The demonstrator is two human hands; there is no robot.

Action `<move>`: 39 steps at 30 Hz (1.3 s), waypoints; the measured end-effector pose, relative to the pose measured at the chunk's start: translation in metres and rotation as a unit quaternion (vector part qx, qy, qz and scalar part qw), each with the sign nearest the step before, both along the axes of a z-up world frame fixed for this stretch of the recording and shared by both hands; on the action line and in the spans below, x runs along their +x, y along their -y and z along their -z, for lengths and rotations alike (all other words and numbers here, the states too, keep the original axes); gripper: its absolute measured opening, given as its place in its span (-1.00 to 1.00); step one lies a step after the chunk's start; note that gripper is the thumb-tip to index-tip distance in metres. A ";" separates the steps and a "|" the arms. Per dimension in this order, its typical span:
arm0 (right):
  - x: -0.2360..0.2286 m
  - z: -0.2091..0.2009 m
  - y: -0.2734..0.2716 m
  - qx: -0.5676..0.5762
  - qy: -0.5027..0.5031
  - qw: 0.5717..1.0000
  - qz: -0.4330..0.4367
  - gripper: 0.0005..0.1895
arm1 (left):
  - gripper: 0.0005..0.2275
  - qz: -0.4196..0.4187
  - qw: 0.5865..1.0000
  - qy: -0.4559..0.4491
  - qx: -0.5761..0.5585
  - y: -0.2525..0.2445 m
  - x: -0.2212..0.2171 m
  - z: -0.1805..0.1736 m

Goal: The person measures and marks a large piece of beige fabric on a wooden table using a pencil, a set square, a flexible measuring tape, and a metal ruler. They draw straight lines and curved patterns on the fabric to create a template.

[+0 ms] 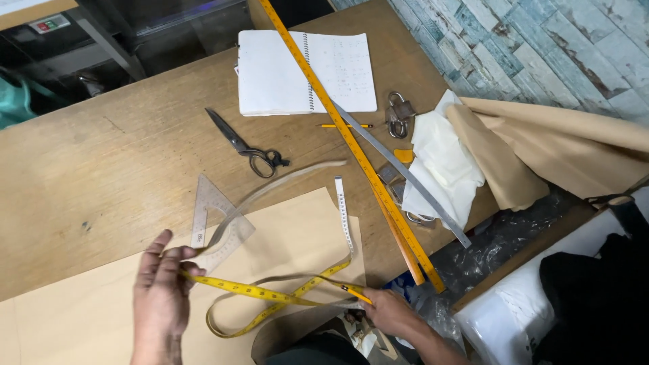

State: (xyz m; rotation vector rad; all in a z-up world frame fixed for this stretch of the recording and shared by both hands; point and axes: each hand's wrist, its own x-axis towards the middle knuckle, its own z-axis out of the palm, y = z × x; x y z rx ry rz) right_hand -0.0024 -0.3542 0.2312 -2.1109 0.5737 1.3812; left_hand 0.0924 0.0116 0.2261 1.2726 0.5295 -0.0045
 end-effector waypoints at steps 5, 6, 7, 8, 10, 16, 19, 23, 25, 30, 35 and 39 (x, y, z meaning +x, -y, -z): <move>-0.007 0.007 0.006 0.015 -0.030 0.999 -0.036 -0.60 | -0.58 0.023 0.985 -0.122 0.118 0.002 -0.007 -0.017; -0.010 0.015 0.007 0.016 -0.031 0.999 -0.036 -0.60 | -0.58 0.022 0.985 -0.122 0.119 0.006 -0.015 -0.009; -0.013 0.022 0.010 0.013 -0.017 0.998 -0.054 -0.58 | -0.60 0.044 0.981 -0.132 0.138 0.010 -0.022 0.000; -0.016 0.030 0.011 0.010 -0.004 0.997 -0.072 -0.57 | -0.61 0.065 0.975 -0.142 0.156 0.015 -0.029 0.008; -0.016 0.025 0.003 0.007 0.005 0.998 -0.059 -0.65 | -0.57 0.097 0.963 -0.182 0.172 0.038 -0.042 0.004; 0.004 0.080 -0.036 0.100 0.109 0.989 0.028 -0.62 | -0.57 0.225 0.909 -0.192 0.293 0.073 -0.089 0.010; 0.034 0.084 -0.080 0.160 0.130 0.979 0.006 -0.56 | -0.57 0.291 0.884 -0.159 0.328 0.084 -0.097 0.007; 0.051 0.118 -0.121 0.320 0.026 0.934 0.158 -0.40 | -0.57 0.391 0.824 -0.073 0.404 0.092 -0.114 0.031; 0.057 0.120 -0.130 0.359 -0.029 0.914 0.186 -0.47 | -0.67 0.410 0.804 -0.073 0.425 0.093 -0.121 0.029; 0.056 0.146 -0.136 0.394 -0.031 0.898 0.192 -0.85 | -0.69 0.420 0.818 -0.040 0.391 0.071 -0.120 0.006; 0.051 0.070 -0.140 0.302 0.043 0.952 0.032 -0.74 | -0.48 0.198 0.878 -0.302 0.313 -0.007 -0.089 0.072; 0.042 0.051 -0.134 0.195 0.019 0.963 -0.186 -0.63 | -0.49 0.115 0.920 -0.331 0.174 0.001 -0.066 0.090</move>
